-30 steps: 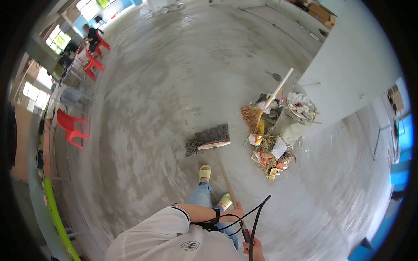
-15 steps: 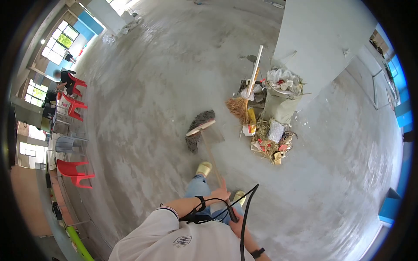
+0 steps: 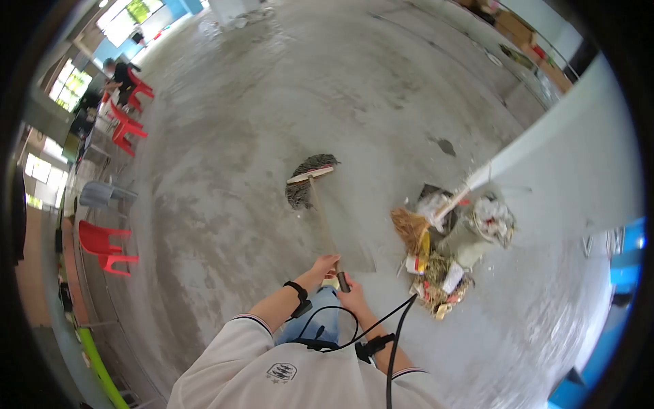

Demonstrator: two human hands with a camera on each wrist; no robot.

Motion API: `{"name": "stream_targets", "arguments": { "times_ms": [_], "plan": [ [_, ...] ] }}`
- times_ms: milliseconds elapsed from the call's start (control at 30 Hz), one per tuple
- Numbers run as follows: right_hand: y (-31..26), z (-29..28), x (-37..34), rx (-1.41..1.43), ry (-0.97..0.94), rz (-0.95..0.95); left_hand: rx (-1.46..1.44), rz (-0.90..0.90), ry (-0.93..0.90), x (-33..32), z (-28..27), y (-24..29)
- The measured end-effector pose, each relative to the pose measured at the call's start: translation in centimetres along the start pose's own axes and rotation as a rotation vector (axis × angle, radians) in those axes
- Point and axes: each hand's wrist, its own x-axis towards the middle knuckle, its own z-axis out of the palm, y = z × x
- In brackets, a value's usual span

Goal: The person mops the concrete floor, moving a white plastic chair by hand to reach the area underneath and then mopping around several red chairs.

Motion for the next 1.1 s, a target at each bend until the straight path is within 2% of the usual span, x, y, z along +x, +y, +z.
{"name": "stream_targets", "arguments": {
  "times_ms": [33,100,133,233,267,300,367,467,500,567,600,633,700,733,800,867,900,933,967,1000,1033,1067,1100],
  "plan": [
    [-0.9,-0.2,2.8,-0.002,-0.028,-0.019,-0.029,0.014,0.009,-0.1,-0.5,2.1],
    [-4.7,-1.2,9.6,0.316,-0.290,0.880,-0.066,0.160,0.068,-0.9,-1.2,5.7],
    [-4.5,-1.0,11.9,0.299,-0.308,0.876,0.003,0.148,0.149,-0.7,-0.9,7.1],
    [-3.9,-1.7,15.5,0.370,-0.336,0.943,0.005,0.242,0.089,-3.3,0.0,10.0],
    [-4.2,-2.2,15.9,0.373,-0.364,0.954,0.021,0.199,-0.054,-2.9,-0.3,10.2],
    [-4.6,-2.6,16.2,0.380,-0.391,0.969,0.010,0.209,-0.056,-2.8,-0.4,9.9],
    [-5.4,-3.6,15.2,0.392,-0.402,0.978,-0.069,0.141,-0.222,-3.3,-0.3,9.2],
    [-7.0,-6.1,11.6,0.563,-0.394,1.021,-0.109,0.157,-0.273,-2.5,0.4,8.6],
    [-8.2,-7.3,10.2,0.603,-0.403,0.994,-0.107,0.166,-0.274,-2.4,1.0,8.6],
    [-11.4,-10.2,7.3,0.660,-0.390,0.999,-0.314,0.090,0.017,-2.0,2.9,8.0],
    [-12.4,-11.6,5.8,0.674,-0.367,1.032,-0.444,0.125,0.087,-0.1,3.6,6.9],
    [-11.6,-13.1,3.9,0.655,-0.368,1.041,-0.439,0.128,0.086,2.1,4.2,5.3],
    [-10.6,-16.1,0.4,0.649,-0.355,1.049,-0.470,0.105,0.238,5.8,5.5,1.1],
    [-11.2,-17.6,-1.5,0.636,-0.337,1.073,-0.573,0.062,0.111,6.6,6.4,-1.5],
    [-11.0,-20.4,-4.6,0.634,-0.296,1.087,-0.766,-0.134,-0.017,4.7,8.6,-3.7],
    [-9.9,-22.9,-7.6,0.406,-0.405,1.121,-0.680,-0.237,-0.102,4.8,10.5,-7.0],
    [-10.2,-23.7,-8.4,0.418,-0.402,1.114,-0.680,-0.228,-0.088,8.5,11.5,-11.3],
    [-10.9,-24.2,-9.1,0.296,-0.422,1.081,-0.677,-0.214,-0.067,11.5,12.1,-13.9],
    [-11.5,-24.1,-9.5,0.183,-0.440,1.040,-0.521,-0.266,-0.086,9.5,12.3,-13.1],
    [-11.9,-23.8,-9.6,0.213,-0.438,1.020,-0.524,-0.264,-0.082,11.3,12.3,-14.7],
    [-12.2,-23.6,-9.4,0.025,-0.492,1.049,-0.526,-0.262,-0.080,12.9,11.8,-16.0],
    [-12.1,-23.2,-9.4,-0.170,-0.538,1.075,-0.506,-0.250,-0.065,8.9,10.2,-14.4],
    [-10.8,-22.2,-10.2,-0.154,-0.531,1.066,-0.443,-0.294,0.045,5.5,11.8,-10.6]
  ]
}}
